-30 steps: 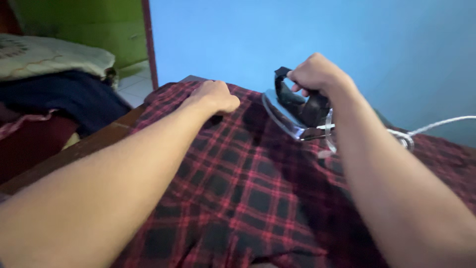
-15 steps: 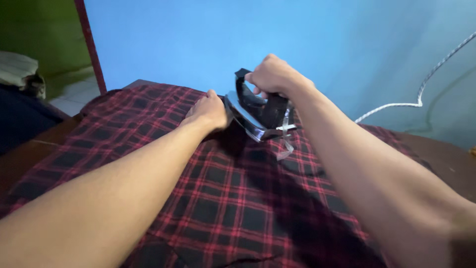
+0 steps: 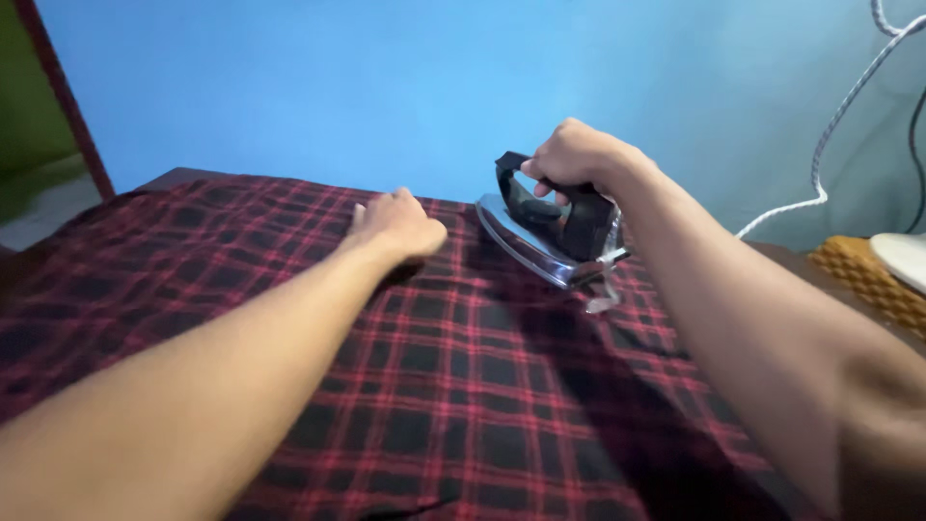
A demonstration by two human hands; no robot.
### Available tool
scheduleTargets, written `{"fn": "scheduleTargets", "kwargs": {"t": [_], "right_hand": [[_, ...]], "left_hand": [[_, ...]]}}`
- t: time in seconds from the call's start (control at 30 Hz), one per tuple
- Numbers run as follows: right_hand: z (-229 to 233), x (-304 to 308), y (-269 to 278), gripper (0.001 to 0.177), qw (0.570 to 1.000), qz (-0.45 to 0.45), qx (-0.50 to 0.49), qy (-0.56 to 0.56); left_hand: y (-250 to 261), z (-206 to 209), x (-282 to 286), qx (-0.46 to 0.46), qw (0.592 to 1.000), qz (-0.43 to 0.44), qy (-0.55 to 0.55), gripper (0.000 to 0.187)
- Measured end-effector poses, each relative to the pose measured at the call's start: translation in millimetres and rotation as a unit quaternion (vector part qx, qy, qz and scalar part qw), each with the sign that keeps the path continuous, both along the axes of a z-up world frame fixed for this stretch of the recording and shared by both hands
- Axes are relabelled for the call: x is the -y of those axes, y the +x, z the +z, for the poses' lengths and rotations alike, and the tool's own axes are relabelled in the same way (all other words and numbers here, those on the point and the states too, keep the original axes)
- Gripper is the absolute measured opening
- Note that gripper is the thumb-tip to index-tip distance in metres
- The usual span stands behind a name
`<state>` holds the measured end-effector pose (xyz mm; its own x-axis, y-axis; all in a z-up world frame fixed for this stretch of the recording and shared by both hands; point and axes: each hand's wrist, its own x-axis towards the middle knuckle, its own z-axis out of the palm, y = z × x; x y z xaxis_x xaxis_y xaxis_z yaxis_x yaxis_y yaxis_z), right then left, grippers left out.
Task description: The person irons a red and black plaid shirt on a table using a steam iron. After finishing the shirt, the person picks up a folded patterned garment, unfolds it, and lays it flat on the table to prepare for ironing.
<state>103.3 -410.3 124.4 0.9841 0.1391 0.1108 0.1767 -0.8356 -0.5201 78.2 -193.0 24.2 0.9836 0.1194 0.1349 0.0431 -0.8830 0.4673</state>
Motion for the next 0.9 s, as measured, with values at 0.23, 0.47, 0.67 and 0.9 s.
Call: {"fn": "scheduleTargets", "kwargs": {"t": [0.23, 0.47, 0.67, 0.9], "right_hand": [[-14, -3, 3, 0.032, 0.996, 0.060, 0.065, 0.029], [-16, -19, 4, 0.031, 0.989, 0.102, 0.104, -0.019], [-14, -8, 2, 0.034, 0.986, 0.125, 0.103, -0.046], [-6, 28, -7, 0.038, 0.987, 0.119, 0.062, -0.083]], "left_hand": [[2, -20, 16, -0.004, 0.998, -0.021, 0.053, 0.080], [-4, -19, 17, -0.014, 0.998, -0.018, 0.059, 0.079], [-8, -15, 15, -0.035, 0.996, -0.024, 0.076, 0.076], [-9, -18, 15, -0.041, 0.996, -0.027, 0.074, 0.075]]}}
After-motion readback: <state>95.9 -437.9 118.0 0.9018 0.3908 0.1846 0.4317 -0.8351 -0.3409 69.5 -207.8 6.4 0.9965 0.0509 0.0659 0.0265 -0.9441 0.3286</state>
